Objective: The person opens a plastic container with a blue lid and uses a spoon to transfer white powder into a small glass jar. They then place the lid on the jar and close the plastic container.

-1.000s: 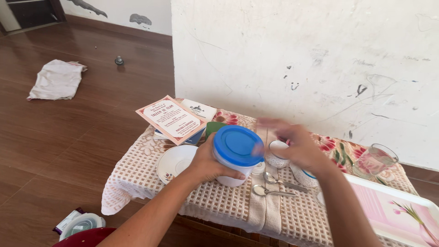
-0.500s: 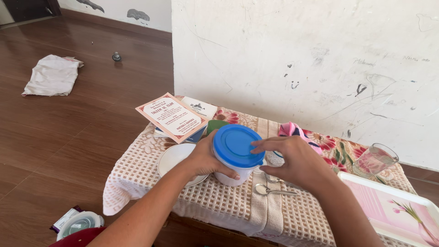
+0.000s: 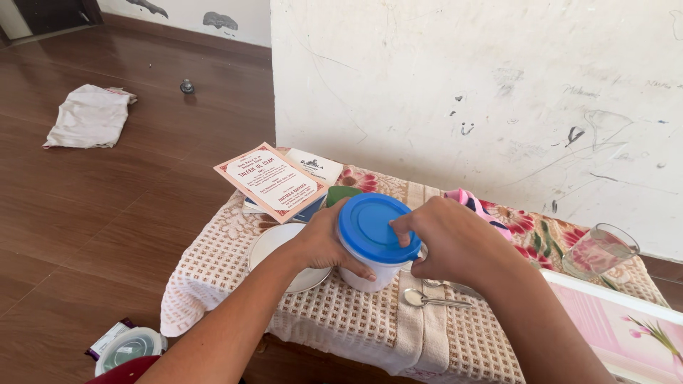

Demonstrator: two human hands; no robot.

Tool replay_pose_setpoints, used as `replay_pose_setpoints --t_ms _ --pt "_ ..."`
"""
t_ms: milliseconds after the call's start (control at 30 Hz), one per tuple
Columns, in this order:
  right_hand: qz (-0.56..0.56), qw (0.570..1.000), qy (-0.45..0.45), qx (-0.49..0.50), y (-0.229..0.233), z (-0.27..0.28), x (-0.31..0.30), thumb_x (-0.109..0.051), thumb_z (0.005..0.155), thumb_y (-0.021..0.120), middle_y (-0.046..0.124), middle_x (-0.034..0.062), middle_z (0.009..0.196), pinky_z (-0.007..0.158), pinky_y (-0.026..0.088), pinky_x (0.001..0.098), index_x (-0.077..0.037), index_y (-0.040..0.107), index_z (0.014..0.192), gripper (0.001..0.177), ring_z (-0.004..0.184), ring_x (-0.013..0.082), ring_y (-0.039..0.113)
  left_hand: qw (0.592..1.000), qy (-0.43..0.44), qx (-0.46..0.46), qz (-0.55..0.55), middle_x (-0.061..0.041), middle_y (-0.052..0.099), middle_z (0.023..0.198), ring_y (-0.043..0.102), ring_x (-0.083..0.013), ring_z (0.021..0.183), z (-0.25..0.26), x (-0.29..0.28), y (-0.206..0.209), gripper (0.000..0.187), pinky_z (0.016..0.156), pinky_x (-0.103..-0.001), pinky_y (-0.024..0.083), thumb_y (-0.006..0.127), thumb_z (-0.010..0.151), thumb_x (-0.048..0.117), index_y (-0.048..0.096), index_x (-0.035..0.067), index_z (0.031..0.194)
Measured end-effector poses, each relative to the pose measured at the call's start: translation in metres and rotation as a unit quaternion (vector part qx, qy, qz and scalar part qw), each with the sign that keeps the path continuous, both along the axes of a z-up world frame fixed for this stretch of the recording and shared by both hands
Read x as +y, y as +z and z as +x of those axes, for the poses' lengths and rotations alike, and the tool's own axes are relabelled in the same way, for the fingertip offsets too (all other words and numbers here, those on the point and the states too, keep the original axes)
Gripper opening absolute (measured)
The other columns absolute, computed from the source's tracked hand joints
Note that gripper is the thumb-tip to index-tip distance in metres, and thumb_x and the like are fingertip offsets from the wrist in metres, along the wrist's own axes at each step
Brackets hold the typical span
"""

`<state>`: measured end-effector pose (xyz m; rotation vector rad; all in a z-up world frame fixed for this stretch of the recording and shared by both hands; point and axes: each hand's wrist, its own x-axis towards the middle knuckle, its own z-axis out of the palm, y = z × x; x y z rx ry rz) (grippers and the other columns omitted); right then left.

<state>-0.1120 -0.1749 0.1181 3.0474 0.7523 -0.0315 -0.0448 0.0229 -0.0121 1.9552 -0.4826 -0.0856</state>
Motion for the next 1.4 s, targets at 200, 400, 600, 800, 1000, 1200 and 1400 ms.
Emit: replay_pose_setpoints --t_ms 200,400,600,800,1000,1200,1400 --pt "0.092 0.995 0.026 -0.022 0.020 0.009 -0.006 -0.014 0.058 0.086 0.078 0.0079 0.082 0.070 0.057 0.0380 -0.011 0.075 0.090 0.034 0.075 0.0259 0.075 0.999 -0.025 -0.011 -0.019 -0.006 0.072 0.133 0.065 -0.0228 0.127 0.003 -0.002 -0.006 0.117 0.113 -0.036 0.049 0.101 0.030 0.024 0.055 0.013 0.137" --pt "0.285 0.956 0.076 -0.006 0.005 0.023 -0.024 -0.009 0.065 0.082 0.084 0.0060 0.092 0.090 0.061 0.0316 -0.004 0.076 0.090 0.027 0.085 0.0161 0.082 1.000 -0.013 0.004 -0.017 -0.008 0.067 0.137 0.061 -0.0239 0.132 -0.001 0.002 -0.005 0.121 0.116 -0.036 0.045 0.101 0.031 0.026 0.050 0.012 0.140" --pt "0.476 0.875 -0.061 -0.061 -0.024 0.053 -0.058 -0.007 0.085 0.073 0.081 0.0107 0.098 0.084 0.064 0.0284 0.000 0.076 0.105 0.021 0.089 0.0151 0.077 0.999 -0.025 0.027 -0.035 -0.006 0.066 0.139 0.057 -0.0229 0.135 -0.005 0.001 0.000 0.121 0.116 -0.037 0.042 0.100 0.030 0.026 0.051 0.015 0.140" --pt "0.614 0.749 -0.239 -0.071 -0.058 0.082 -0.080 -0.003 0.088 0.073 0.074 0.0173 0.111 0.078 0.061 0.0293 0.001 0.063 0.122 0.035 0.092 0.0199 0.073 0.999 -0.001 0.048 -0.005 -0.006 0.066 0.140 0.058 -0.0230 0.135 -0.008 -0.002 0.004 0.124 0.116 -0.038 0.043 0.099 0.026 0.030 0.052 0.016 0.140" --pt "0.630 0.728 -0.270 0.004 -0.095 0.116 -0.082 0.001 0.087 0.072 0.070 0.0208 0.118 0.078 0.064 0.0306 0.002 0.054 0.123 0.040 0.093 0.0234 0.074 0.998 0.002 0.053 0.014 -0.007 0.065 0.140 0.058 -0.0236 0.133 -0.007 -0.003 0.005 0.129 0.115 -0.038 0.042 0.099 0.024 0.035 0.049 0.016 0.142" --pt "0.600 0.759 -0.253 0.007 -0.134 0.148 -0.075 0.003 0.085 0.073 0.069 0.0213 0.115 0.076 0.060 0.0328 0.004 0.059 0.119 0.038 0.092 0.0216 0.073 1.000 0.001 0.030 0.008 -0.009 0.066 0.139 0.060 -0.0241 0.132 -0.009 -0.001 0.004 0.126 0.114 -0.038 0.045 0.099 0.026 0.037 0.052 0.014 0.140" --pt "0.449 0.851 -0.271 -0.002 -0.150 0.161 -0.083 -0.004 0.085 0.074 0.077 0.0146 0.113 0.080 0.062 0.0280 0.002 0.073 0.119 0.034 0.087 0.0198 0.078 0.999 0.002 0.050 0.014 -0.009 0.066 0.138 0.061 -0.0249 0.131 -0.008 0.000 0.003 0.127 0.113 -0.038 0.046 0.098 0.025 0.039 0.051 0.014 0.141"
